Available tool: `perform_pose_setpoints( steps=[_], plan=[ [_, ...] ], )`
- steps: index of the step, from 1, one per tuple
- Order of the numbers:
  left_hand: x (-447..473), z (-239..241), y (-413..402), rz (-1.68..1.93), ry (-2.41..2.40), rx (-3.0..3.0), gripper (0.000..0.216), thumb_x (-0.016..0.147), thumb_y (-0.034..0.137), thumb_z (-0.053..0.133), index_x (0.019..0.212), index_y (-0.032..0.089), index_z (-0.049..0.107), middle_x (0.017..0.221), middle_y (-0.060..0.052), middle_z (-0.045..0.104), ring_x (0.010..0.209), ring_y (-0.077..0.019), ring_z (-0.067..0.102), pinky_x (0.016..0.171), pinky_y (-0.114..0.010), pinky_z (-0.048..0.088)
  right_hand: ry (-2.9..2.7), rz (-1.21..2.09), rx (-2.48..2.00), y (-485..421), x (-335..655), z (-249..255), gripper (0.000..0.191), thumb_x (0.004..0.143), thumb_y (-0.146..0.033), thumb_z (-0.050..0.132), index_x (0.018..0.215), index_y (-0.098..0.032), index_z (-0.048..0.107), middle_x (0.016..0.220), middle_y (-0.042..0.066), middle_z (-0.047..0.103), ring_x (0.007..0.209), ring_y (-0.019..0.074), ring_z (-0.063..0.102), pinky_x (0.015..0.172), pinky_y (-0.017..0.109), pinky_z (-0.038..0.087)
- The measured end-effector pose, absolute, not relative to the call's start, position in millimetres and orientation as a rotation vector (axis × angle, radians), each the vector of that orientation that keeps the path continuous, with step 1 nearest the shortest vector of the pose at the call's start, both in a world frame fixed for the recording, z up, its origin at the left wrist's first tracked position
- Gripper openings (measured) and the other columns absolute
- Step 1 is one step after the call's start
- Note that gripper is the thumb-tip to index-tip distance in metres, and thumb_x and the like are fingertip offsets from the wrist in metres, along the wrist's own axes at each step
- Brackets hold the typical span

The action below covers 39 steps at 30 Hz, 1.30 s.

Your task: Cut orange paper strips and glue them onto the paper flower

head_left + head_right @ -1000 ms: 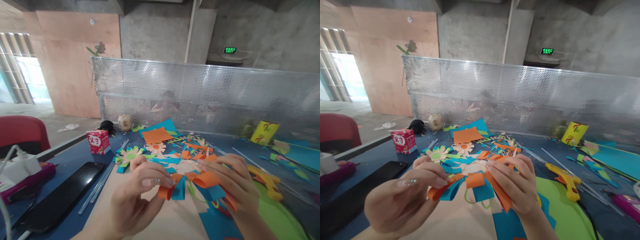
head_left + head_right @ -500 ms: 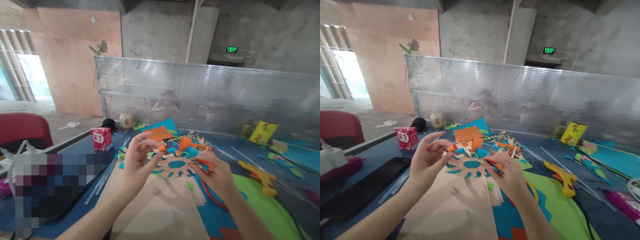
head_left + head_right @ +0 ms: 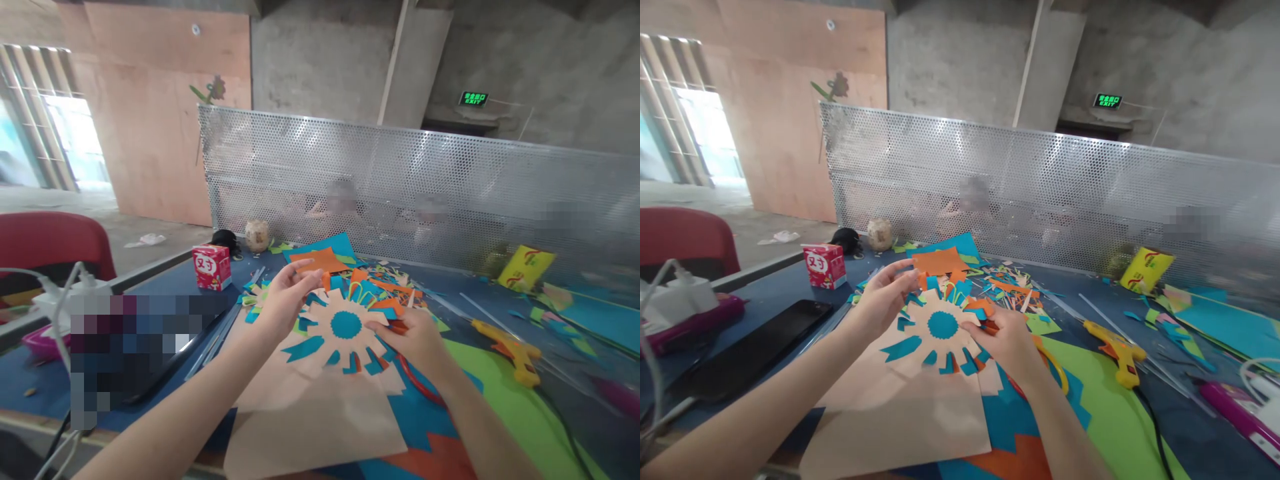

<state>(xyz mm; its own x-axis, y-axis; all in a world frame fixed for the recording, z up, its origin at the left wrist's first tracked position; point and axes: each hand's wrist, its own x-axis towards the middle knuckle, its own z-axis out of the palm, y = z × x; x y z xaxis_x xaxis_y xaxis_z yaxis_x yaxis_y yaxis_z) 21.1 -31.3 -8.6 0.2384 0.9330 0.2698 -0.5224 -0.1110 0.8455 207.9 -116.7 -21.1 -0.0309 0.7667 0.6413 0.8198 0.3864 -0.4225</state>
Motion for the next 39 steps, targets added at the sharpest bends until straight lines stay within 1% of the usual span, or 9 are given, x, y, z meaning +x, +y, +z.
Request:
perform_pose_setpoints(
  steps=[3, 8, 11, 13, 17, 22, 26, 32, 39],
  plan=[
    [20.6, -9.1, -30.6, 1.315, 0.481, 1.067, 0.036, 0.062, 0.021, 0.067, 0.094, 0.014, 0.053, 0.073, -0.003, 0.065, 0.062, -0.0085, 0.058, 0.061, -0.021, 0.044, -1.806, -0.075, -1.404, -116.1, 208.5, -21.2, 0.020, 0.070, -0.034, 0.058, 0.067, -0.015, 0.065, 0.064, 0.006, 0.065, 0.062, 0.0196, 0.061, 0.057, 0.029, 0.047],
    [20.7, -7.9, -31.6, 1.326, 0.468, 1.088, 0.033, 0.063, 0.020, 0.067, 0.091, 0.013, 0.053, 0.062, 0.000, 0.062, 0.059, -0.0080, 0.057, 0.057, -0.019, 0.043, -1.837, -0.077, -1.413, -116.0, 209.2, -20.6, 0.023, 0.071, -0.036, 0.057, 0.072, -0.015, 0.066, 0.067, 0.006, 0.066, 0.064, 0.0208, 0.061, 0.060, 0.032, 0.047],
    [19.3, -6.0, -33.7, 1.319, 0.498, 1.098, 0.036, 0.063, 0.023, 0.067, 0.094, 0.014, 0.051, 0.069, -0.002, 0.063, 0.064, -0.0101, 0.059, 0.058, -0.020, 0.044, -1.828, -0.081, -1.412, -116.4, 209.4, -20.7, 0.021, 0.072, -0.035, 0.056, 0.073, -0.016, 0.066, 0.071, 0.006, 0.067, 0.067, 0.0207, 0.061, 0.060, 0.031, 0.048],
    [18.1, -4.8, -36.0, 1.296, 0.551, 1.146, 0.041, 0.063, 0.026, 0.067, 0.098, 0.016, 0.050, 0.073, -0.003, 0.063, 0.066, -0.0116, 0.060, 0.054, -0.020, 0.043, -1.810, -0.093, -1.412, -116.6, 209.6, -20.9, 0.020, 0.072, -0.035, 0.056, 0.073, -0.017, 0.065, 0.072, 0.005, 0.067, 0.068, 0.0204, 0.062, 0.060, 0.031, 0.048],
    [17.4, -4.7, -39.7, 1.236, 0.613, 1.275, 0.045, 0.062, 0.031, 0.067, 0.102, 0.016, 0.051, 0.069, -0.003, 0.062, 0.061, -0.0117, 0.058, 0.045, -0.018, 0.039, -1.821, -0.109, -1.400, -116.8, 209.6, -21.0, 0.019, 0.072, -0.033, 0.056, 0.076, -0.016, 0.065, 0.073, 0.005, 0.067, 0.068, 0.0197, 0.062, 0.060, 0.029, 0.049],
    [18.4, -7.4, -37.8, 1.274, 0.557, 1.314, 0.042, 0.064, 0.031, 0.065, 0.101, 0.016, 0.051, 0.061, 0.000, 0.059, 0.056, -0.0094, 0.055, 0.045, -0.018, 0.039, -1.866, -0.151, -1.411, -118.5, 208.4, -19.7, 0.019, 0.073, -0.034, 0.056, 0.072, -0.017, 0.064, 0.070, 0.004, 0.067, 0.065, 0.0200, 0.063, 0.057, 0.029, 0.049],
    [18.2, -8.1, -36.2, 1.290, 0.546, 1.313, 0.042, 0.063, 0.032, 0.066, 0.100, 0.016, 0.051, 0.061, 0.000, 0.060, 0.055, -0.0093, 0.054, 0.044, -0.018, 0.038, -1.874, -0.157, -1.420, -120.4, 208.2, -19.1, 0.019, 0.072, -0.035, 0.056, 0.074, -0.018, 0.064, 0.072, 0.003, 0.068, 0.067, 0.0212, 0.063, 0.056, 0.029, 0.050],
    [18.2, -10.7, -37.0, 1.319, 0.524, 1.296, 0.040, 0.064, 0.032, 0.066, 0.097, 0.017, 0.050, 0.060, 0.000, 0.061, 0.057, -0.0096, 0.055, 0.052, -0.020, 0.041, -1.889, -0.208, -1.421, -118.7, 212.3, -23.4, 0.018, 0.072, -0.035, 0.056, 0.076, -0.019, 0.064, 0.073, 0.003, 0.068, 0.067, 0.0201, 0.063, 0.057, 0.028, 0.049],
    [19.6, -13.9, -35.6, 1.337, 0.517, 1.244, 0.042, 0.061, 0.030, 0.068, 0.096, 0.016, 0.050, 0.061, 0.000, 0.062, 0.058, -0.0094, 0.055, 0.055, -0.021, 0.041, -1.875, -0.230, -1.547, -118.2, 213.8, -25.8, 0.024, 0.073, -0.041, 0.053, 0.070, -0.020, 0.064, 0.068, 0.001, 0.067, 0.063, 0.0186, 0.062, 0.051, 0.024, 0.046]
  ],
)
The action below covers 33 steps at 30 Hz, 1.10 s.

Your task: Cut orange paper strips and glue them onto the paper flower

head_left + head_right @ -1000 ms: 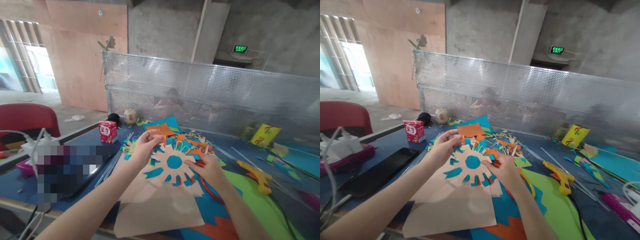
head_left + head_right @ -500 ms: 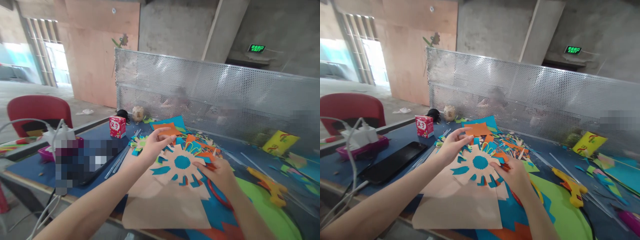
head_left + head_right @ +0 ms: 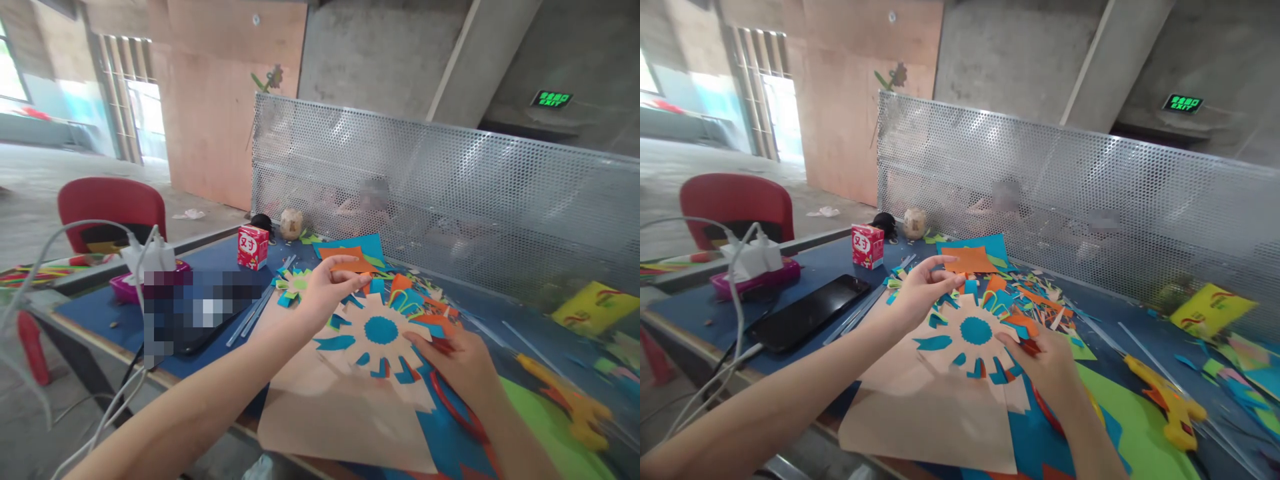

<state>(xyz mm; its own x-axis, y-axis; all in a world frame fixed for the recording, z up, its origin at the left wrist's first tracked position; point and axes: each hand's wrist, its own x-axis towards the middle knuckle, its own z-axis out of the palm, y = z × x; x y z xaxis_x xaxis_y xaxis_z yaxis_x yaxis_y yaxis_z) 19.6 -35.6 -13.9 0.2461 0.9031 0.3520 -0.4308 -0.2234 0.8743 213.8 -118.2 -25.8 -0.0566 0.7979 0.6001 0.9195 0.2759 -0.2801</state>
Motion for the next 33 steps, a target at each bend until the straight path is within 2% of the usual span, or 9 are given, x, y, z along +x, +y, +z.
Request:
perform_pose_setpoints(
  steps=[6, 17, 23, 26, 29, 33],
  plan=[
    [20.0, -12.0, -37.1, 1.327, 0.497, 1.199, 0.041, 0.060, 0.029, 0.069, 0.093, 0.015, 0.049, 0.059, 0.000, 0.062, 0.059, -0.0099, 0.057, 0.061, -0.023, 0.042, -1.880, -0.226, -1.532, -120.2, 214.9, -25.6, 0.025, 0.073, -0.042, 0.053, 0.069, -0.019, 0.063, 0.066, 0.002, 0.067, 0.060, 0.0182, 0.062, 0.050, 0.023, 0.046],
    [17.8, -10.9, -38.8, 1.233, 0.514, 1.197, 0.042, 0.059, 0.025, 0.070, 0.095, 0.015, 0.051, 0.063, 0.000, 0.062, 0.059, -0.0094, 0.058, 0.050, -0.019, 0.039, -1.882, -0.238, -1.456, -118.6, 213.0, -22.9, 0.019, 0.073, -0.037, 0.054, 0.075, -0.021, 0.063, 0.071, 0.001, 0.068, 0.066, 0.0187, 0.064, 0.055, 0.024, 0.048],
    [18.1, -12.4, -36.4, 1.243, 0.467, 1.197, 0.039, 0.060, 0.021, 0.070, 0.094, 0.015, 0.050, 0.061, 0.002, 0.062, 0.058, -0.0079, 0.057, 0.056, -0.019, 0.041, -1.892, -0.267, -1.391, -120.1, 211.4, -21.3, 0.017, 0.074, -0.035, 0.055, 0.075, -0.020, 0.063, 0.068, 0.001, 0.067, 0.062, 0.0180, 0.063, 0.055, 0.026, 0.049],
    [17.3, -12.2, -36.1, 1.238, 0.460, 1.226, 0.040, 0.061, 0.022, 0.069, 0.096, 0.015, 0.050, 0.062, 0.002, 0.061, 0.059, -0.0074, 0.056, 0.057, -0.020, 0.041, -1.882, -0.381, -1.309, -118.0, 211.3, -23.1, 0.012, 0.073, -0.032, 0.057, 0.075, -0.020, 0.060, 0.066, 0.001, 0.066, 0.059, 0.0165, 0.062, 0.051, 0.024, 0.047],
    [13.8, -8.3, -40.0, 1.244, 0.396, 1.348, 0.045, 0.063, 0.023, 0.067, 0.102, 0.017, 0.046, 0.073, -0.001, 0.061, 0.064, -0.0097, 0.056, 0.058, -0.022, 0.042, -1.865, -0.593, -1.096, -118.6, 214.3, -23.1, 0.005, 0.073, -0.024, 0.059, 0.077, -0.022, 0.058, 0.067, 0.000, 0.064, 0.064, 0.0157, 0.059, 0.058, 0.026, 0.047],
    [6.2, -1.1, -51.7, 1.447, 0.098, 1.784, 0.065, 0.055, 0.020, 0.072, 0.112, 0.019, 0.041, 0.088, -0.005, 0.059, 0.086, -0.0180, 0.055, 0.077, -0.033, 0.042, -1.841, -0.916, -0.835, -132.4, 218.2, -14.5, 0.018, 0.077, -0.017, 0.051, 0.094, -0.022, 0.058, 0.078, 0.003, 0.066, 0.074, 0.0193, 0.055, 0.067, 0.034, 0.044]
  ],
)
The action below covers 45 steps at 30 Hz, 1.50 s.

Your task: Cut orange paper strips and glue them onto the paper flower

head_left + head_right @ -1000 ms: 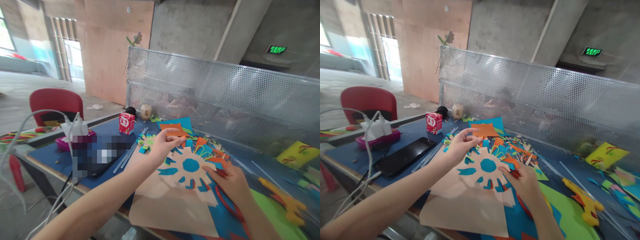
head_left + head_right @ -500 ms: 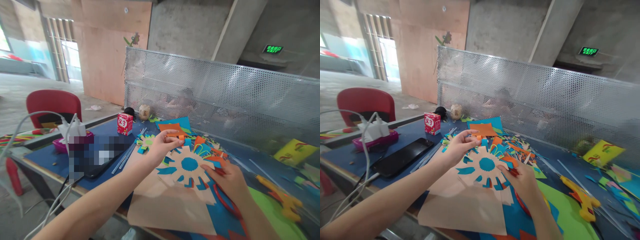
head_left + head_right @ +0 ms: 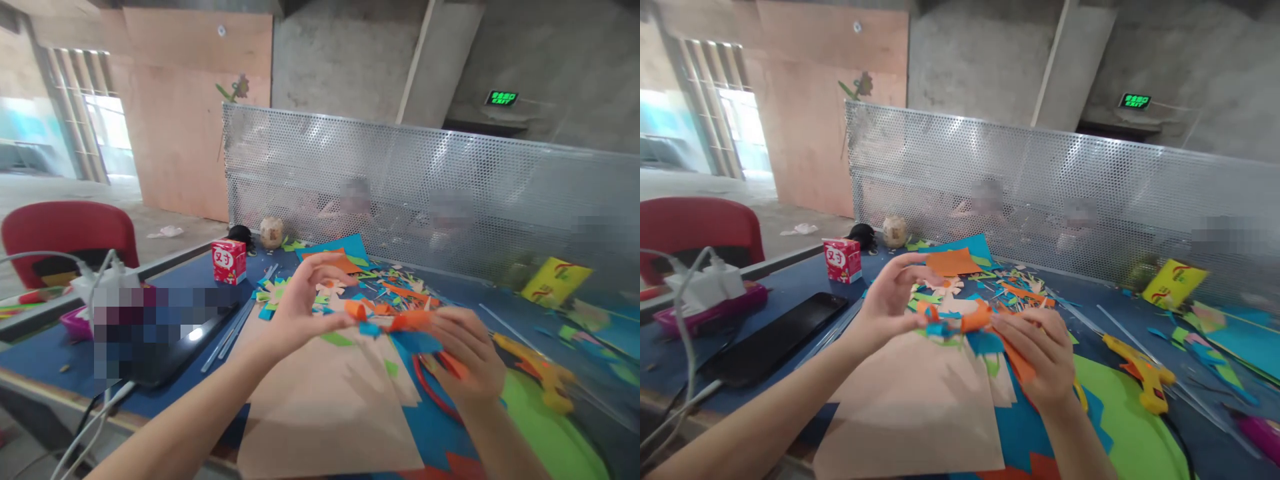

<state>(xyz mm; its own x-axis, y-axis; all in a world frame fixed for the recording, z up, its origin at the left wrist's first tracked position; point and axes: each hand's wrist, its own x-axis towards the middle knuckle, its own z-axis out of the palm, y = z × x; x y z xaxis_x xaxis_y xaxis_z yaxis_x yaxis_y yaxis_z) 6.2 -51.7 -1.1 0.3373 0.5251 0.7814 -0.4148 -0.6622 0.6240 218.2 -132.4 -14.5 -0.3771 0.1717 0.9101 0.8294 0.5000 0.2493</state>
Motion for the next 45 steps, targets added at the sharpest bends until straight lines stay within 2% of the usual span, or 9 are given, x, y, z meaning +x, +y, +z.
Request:
perform_pose_setpoints(
  steps=[4, 9, 16, 21, 26, 34, 39, 42, 45],
  plan=[
    [-0.2, 1.9, -66.9, 1.693, -0.073, 2.189, 0.063, 0.053, 0.014, 0.070, 0.109, 0.024, 0.042, 0.084, -0.003, 0.060, 0.083, -0.0189, 0.055, 0.081, -0.038, 0.040, -1.763, -0.999, -0.852, -149.0, 214.0, -5.8, 0.028, 0.084, -0.021, 0.038, 0.103, -0.022, 0.058, 0.087, 0.005, 0.066, 0.073, 0.0202, 0.053, 0.067, 0.038, 0.041],
    [-4.9, 4.4, -82.2, 1.659, -0.140, 2.583, 0.058, 0.056, 0.012, 0.062, 0.108, 0.028, 0.043, 0.078, 0.002, 0.064, 0.082, -0.0174, 0.056, 0.086, -0.037, 0.034, -1.642, -0.996, -0.802, -152.5, 209.2, -9.4, 0.030, 0.077, -0.016, 0.052, 0.104, -0.026, 0.059, 0.089, 0.002, 0.066, 0.074, 0.0199, 0.054, 0.065, 0.036, 0.041],
    [-10.4, 0.9, -85.1, 1.777, 0.009, 2.589, 0.061, 0.055, 0.016, 0.069, 0.108, 0.036, 0.045, 0.072, 0.005, 0.066, 0.073, -0.0176, 0.058, 0.085, -0.038, 0.031, -1.688, -0.953, -0.896, -154.3, 214.6, -15.0, 0.040, 0.075, -0.014, 0.054, 0.112, -0.031, 0.054, 0.092, -0.001, 0.066, 0.078, 0.0215, 0.054, 0.068, 0.037, 0.043],
    [-14.3, -4.5, -82.7, 1.719, 0.063, 2.632, 0.042, 0.060, 0.015, 0.065, 0.093, 0.038, 0.055, 0.067, 0.006, 0.066, 0.070, -0.0176, 0.059, 0.084, -0.038, 0.030, -1.696, -0.997, -0.894, -155.7, 215.4, -13.1, 0.037, 0.081, -0.020, 0.046, 0.114, -0.033, 0.051, 0.089, -0.001, 0.066, 0.078, 0.0220, 0.053, 0.067, 0.037, 0.042],
    [-12.8, -7.0, -82.4, 1.704, 0.061, 2.643, 0.039, 0.058, 0.014, 0.066, 0.088, 0.038, 0.057, 0.068, 0.008, 0.066, 0.071, -0.0164, 0.059, 0.086, -0.036, 0.029, -1.755, -0.987, -0.912, -155.1, 216.6, -10.9, 0.045, 0.078, -0.012, 0.049, 0.119, -0.031, 0.047, 0.091, 0.000, 0.066, 0.077, 0.0204, 0.053, 0.069, 0.036, 0.041],
    [-11.2, -5.7, -80.7, 1.657, 0.106, 2.620, 0.042, 0.058, 0.016, 0.067, 0.093, 0.037, 0.056, 0.067, 0.005, 0.066, 0.070, -0.0176, 0.058, 0.084, -0.039, 0.029, -1.724, -1.060, -0.914, -149.6, 220.3, -13.0, 0.039, 0.081, -0.018, 0.045, 0.117, -0.034, 0.048, 0.090, -0.004, 0.067, 0.077, 0.0185, 0.054, 0.067, 0.032, 0.043],
    [-9.6, -4.4, -80.0, 1.644, 0.131, 2.614, 0.042, 0.060, 0.014, 0.063, 0.095, 0.034, 0.051, 0.071, 0.004, 0.065, 0.072, -0.0183, 0.057, 0.086, -0.040, 0.028, -1.743, -1.041, -0.907, -149.7, 218.8, -11.0, 0.040, 0.082, -0.015, 0.043, 0.118, -0.031, 0.047, 0.092, -0.003, 0.066, 0.078, 0.0172, 0.054, 0.069, 0.032, 0.042],
    [-4.3, -4.0, -79.4, 1.607, 0.182, 2.484, 0.039, 0.060, 0.007, 0.060, 0.090, 0.030, 0.051, 0.068, 0.003, 0.062, 0.073, -0.0173, 0.056, 0.084, -0.040, 0.031, -1.759, -1.051, -0.918, -146.4, 218.1, -7.8, 0.034, 0.081, -0.015, 0.043, 0.111, -0.027, 0.053, 0.087, 0.000, 0.067, 0.078, 0.0188, 0.053, 0.071, 0.035, 0.041],
    [2.7, -3.6, -74.8, 1.528, 0.219, 2.224, 0.041, 0.062, 0.006, 0.059, 0.097, 0.025, 0.047, 0.072, 0.000, 0.059, 0.074, -0.0165, 0.055, 0.077, -0.036, 0.039, -1.779, -1.022, -0.919, -138.9, 219.2, -7.2, 0.027, 0.079, -0.019, 0.046, 0.102, -0.027, 0.056, 0.082, 0.000, 0.067, 0.077, 0.0190, 0.054, 0.071, 0.036, 0.041]
  ],
)
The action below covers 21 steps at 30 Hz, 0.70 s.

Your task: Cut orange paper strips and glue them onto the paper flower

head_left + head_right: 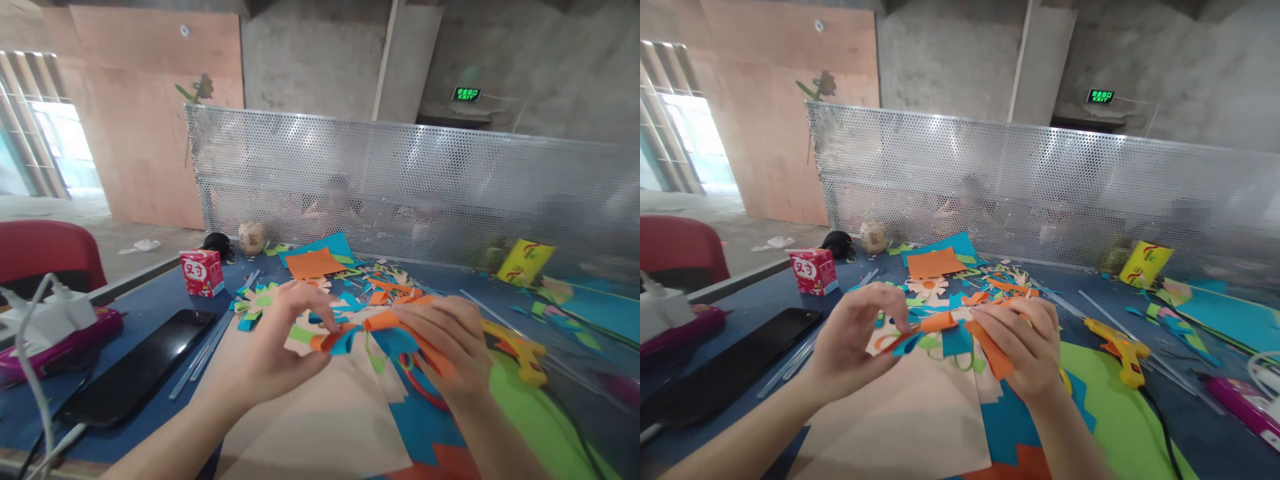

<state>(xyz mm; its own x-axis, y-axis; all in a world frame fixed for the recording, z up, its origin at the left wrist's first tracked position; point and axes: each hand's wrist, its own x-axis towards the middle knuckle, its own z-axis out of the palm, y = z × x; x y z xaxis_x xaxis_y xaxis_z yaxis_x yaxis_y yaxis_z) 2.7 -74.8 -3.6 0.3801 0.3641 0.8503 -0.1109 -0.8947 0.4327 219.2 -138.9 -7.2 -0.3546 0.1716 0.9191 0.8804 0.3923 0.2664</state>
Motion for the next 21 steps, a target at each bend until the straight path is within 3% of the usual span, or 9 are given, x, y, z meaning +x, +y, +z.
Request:
perform_pose_setpoints(
  steps=[8, 15, 21],
  plan=[
    [9.9, 4.4, -56.0, 1.405, 0.311, 1.667, 0.051, 0.064, 0.018, 0.064, 0.110, 0.020, 0.043, 0.086, -0.004, 0.057, 0.083, -0.0150, 0.054, 0.069, -0.025, 0.044, -1.703, -0.390, -1.194, -135.7, 208.2, -6.3, 0.003, 0.070, -0.025, 0.059, 0.072, -0.023, 0.060, 0.068, 0.001, 0.066, 0.065, 0.0167, 0.062, 0.060, 0.028, 0.049],
    [12.7, 13.0, -48.3, 1.223, 0.405, 1.458, 0.035, 0.075, 0.036, 0.051, 0.105, 0.018, 0.052, 0.090, -0.006, 0.063, 0.079, -0.0130, 0.057, 0.067, -0.023, 0.043, -1.634, 0.521, -1.372, -133.4, 208.7, -2.7, 0.020, 0.066, -0.037, 0.058, 0.069, -0.019, 0.065, 0.070, 0.004, 0.068, 0.068, 0.0207, 0.063, 0.061, 0.031, 0.051],
    [11.7, 0.4, -30.9, 1.170, 0.642, 1.395, 0.038, 0.067, 0.033, 0.062, 0.102, 0.021, 0.055, 0.090, -0.006, 0.065, 0.077, -0.0116, 0.059, 0.062, -0.020, 0.043, -1.655, 0.600, -1.440, -124.6, 204.2, -9.6, 0.024, 0.067, -0.039, 0.058, 0.066, -0.016, 0.064, 0.067, 0.004, 0.066, 0.066, 0.0192, 0.061, 0.060, 0.029, 0.049]
  ],
)
